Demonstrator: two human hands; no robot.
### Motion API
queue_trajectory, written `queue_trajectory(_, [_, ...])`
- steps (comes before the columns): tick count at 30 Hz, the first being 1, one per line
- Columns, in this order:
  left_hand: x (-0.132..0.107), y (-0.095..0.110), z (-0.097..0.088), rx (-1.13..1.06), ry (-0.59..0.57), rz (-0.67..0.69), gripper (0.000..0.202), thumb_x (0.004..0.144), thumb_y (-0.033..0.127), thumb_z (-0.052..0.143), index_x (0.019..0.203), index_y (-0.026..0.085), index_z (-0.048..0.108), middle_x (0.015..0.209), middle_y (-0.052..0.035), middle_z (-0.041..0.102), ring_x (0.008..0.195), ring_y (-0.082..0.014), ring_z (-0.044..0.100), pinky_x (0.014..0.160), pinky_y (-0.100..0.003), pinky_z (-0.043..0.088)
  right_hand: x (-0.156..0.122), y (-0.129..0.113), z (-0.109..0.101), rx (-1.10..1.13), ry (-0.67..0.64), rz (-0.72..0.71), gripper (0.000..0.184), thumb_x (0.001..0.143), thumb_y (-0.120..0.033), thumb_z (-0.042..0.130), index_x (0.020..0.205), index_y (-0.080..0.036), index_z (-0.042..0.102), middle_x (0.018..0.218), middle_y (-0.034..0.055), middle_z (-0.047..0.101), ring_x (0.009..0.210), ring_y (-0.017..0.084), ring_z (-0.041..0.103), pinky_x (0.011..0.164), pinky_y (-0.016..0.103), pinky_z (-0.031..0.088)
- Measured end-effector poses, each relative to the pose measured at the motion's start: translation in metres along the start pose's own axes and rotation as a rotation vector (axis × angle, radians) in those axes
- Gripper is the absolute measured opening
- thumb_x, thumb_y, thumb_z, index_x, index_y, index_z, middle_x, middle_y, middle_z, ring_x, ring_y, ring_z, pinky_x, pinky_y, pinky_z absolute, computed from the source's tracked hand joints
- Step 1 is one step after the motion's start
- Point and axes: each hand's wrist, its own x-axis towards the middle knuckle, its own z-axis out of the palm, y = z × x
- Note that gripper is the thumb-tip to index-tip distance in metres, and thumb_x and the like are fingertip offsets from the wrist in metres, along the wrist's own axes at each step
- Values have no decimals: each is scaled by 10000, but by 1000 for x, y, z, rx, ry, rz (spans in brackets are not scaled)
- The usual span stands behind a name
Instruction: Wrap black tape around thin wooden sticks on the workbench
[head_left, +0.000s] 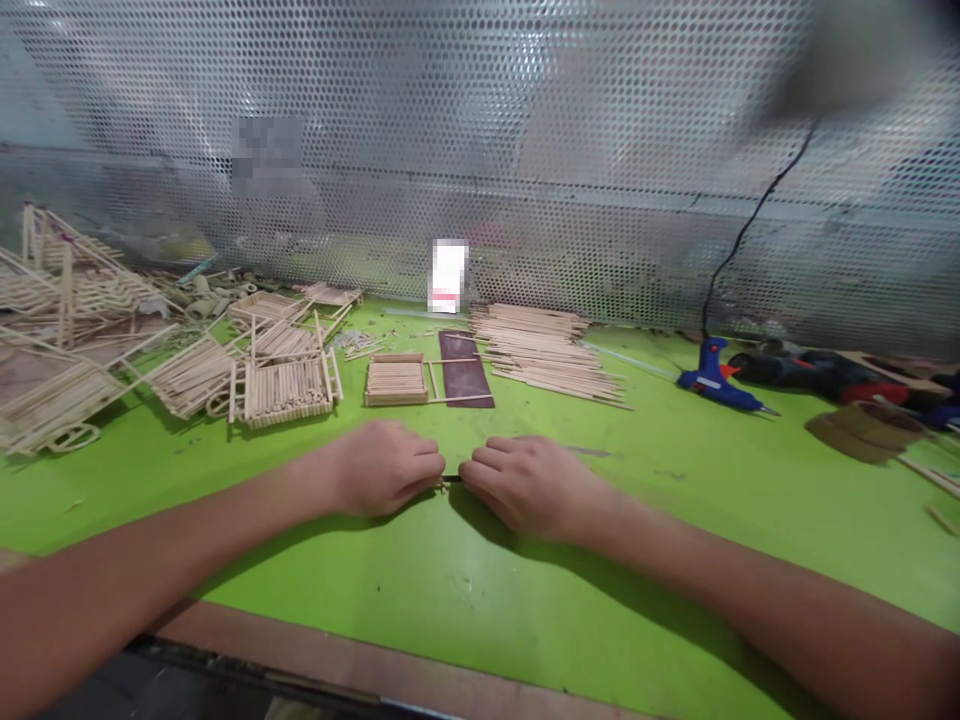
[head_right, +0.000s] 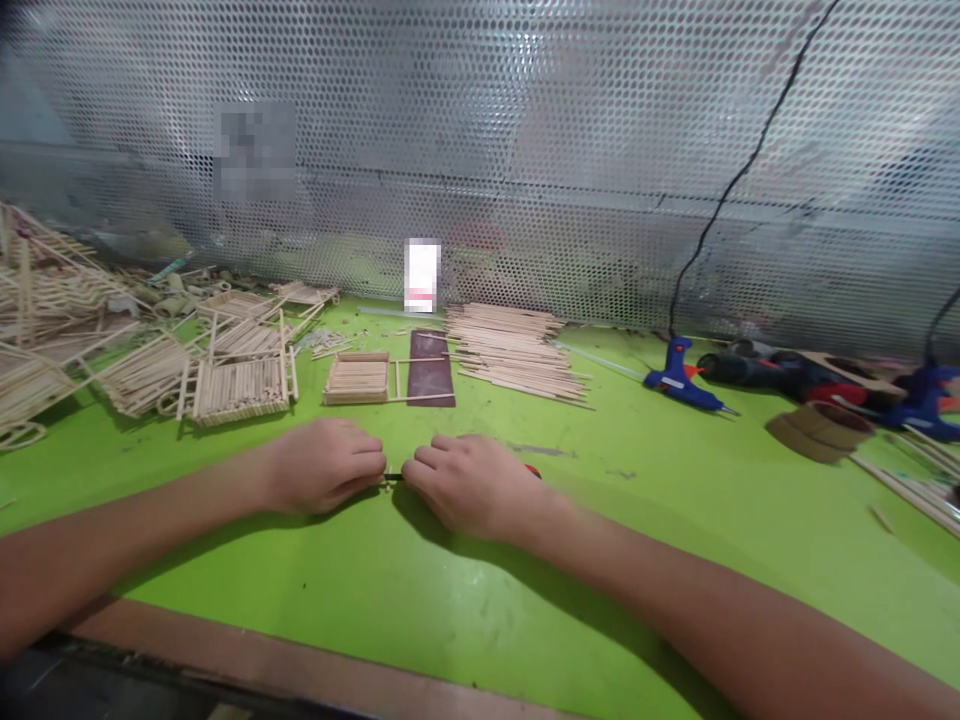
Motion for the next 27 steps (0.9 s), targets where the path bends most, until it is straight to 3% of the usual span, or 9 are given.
queue_trajectory(18, [6, 2, -3, 14, -28, 31, 215, 1006, 208, 600, 793, 178, 609, 706, -1, 638, 617, -158, 556, 554, -307, 347, 0, 0, -6, 106, -41, 40, 76, 949, -134, 599, 923, -181, 653, 818, 26, 710, 726, 173, 587, 637, 309, 313])
queue_trajectory(27, [6, 2, -6, 3, -46, 7, 223, 1003, 207, 600, 784, 175, 626, 691, 1, 643, 609, -161, 559, 566, -325, 341, -1, 5, -2, 154, 7, 34, 124, 1006, -166, 563, 912, -178, 643, 800, 22, 686, 695, 155, 568, 633, 302, 315])
